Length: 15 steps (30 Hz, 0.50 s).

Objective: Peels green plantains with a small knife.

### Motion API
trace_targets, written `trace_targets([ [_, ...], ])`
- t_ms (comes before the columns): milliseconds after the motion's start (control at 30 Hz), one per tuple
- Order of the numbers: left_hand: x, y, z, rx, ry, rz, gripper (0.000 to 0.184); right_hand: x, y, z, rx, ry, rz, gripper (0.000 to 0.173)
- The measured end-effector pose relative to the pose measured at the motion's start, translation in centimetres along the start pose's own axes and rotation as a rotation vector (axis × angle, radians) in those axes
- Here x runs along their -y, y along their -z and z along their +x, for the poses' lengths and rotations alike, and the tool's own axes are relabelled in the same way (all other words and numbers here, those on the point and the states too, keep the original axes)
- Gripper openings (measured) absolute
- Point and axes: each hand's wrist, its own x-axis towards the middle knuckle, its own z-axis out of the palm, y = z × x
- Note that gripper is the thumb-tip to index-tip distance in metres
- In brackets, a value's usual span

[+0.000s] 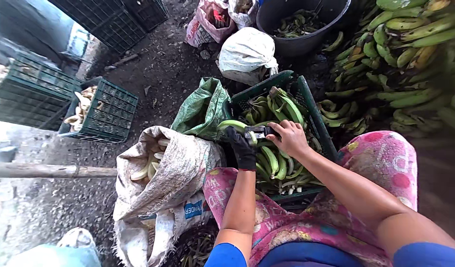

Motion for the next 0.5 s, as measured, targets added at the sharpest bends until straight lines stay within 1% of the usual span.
trace_targets([
  [67, -0.7, 0.0, -0.7, 0.286, 0.082, -0.097, 0.035, -1.5, 0.6, 1.4, -0.042, 0.013, -0.023, 0.046],
  [100, -1.3, 0.6, -1.1, 0.434, 0.134, -0.052, 0.035, -2.4, 1.0, 2.0, -0.072, 0.018, -0.045, 0.046],
  [133, -1.6, 1.3, -1.2, 0.595, 0.185, 0.032, 0.036, -3.0, 1.4, 2.5, -0.084, 0.007, -0.068, 0.045],
  [167, -1.4, 1.8, -1.0, 0.709, 0.221, 0.141, 0.037, -3.5, 1.7, 2.8, -0.085, -0.024, -0.092, 0.045],
  [200, -1.0, 2.0, -1.0, 0.806, 0.232, 0.243, 0.038, -3.8, 2.1, 3.1, -0.077, -0.063, -0.103, 0.045],
  [233, -0.6, 1.8, -1.0, 0.861, 0.219, 0.323, 0.039, -3.8, 2.5, 3.2, -0.072, -0.1, -0.092, 0.045],
  [267, 0.0, 1.5, -1.2, 0.854, 0.212, 0.359, 0.041, -3.8, 2.8, 3.2, -0.06, -0.128, -0.076, 0.046],
  [300, 0.6, 1.1, -1.3, 0.791, 0.214, 0.332, 0.041, -3.7, 3.1, 3.0, -0.038, -0.142, -0.053, 0.046],
  [333, 1.1, 0.7, -1.3, 0.689, 0.217, 0.244, 0.04, -3.4, 3.1, 2.6, -0.021, -0.142, -0.027, 0.047],
  [400, 1.4, 0.1, -0.9, 0.431, 0.244, -0.054, 0.038, -2.0, 2.4, 1.3, -0.014, -0.112, 0.039, 0.047],
  [433, 1.3, -0.4, -0.4, 0.284, 0.256, -0.163, 0.039, -1.2, 1.8, 0.5, -0.019, -0.087, 0.064, 0.046],
  [467, 0.9, -0.6, -0.1, 0.124, 0.263, -0.169, 0.042, -0.2, 1.2, -0.3, -0.02, -0.065, 0.078, 0.046],
  [500, 0.3, -0.6, 0.2, -0.031, 0.25, -0.061, 0.043, 0.7, 0.7, -0.9, -0.002, -0.054, 0.095, 0.046],
])
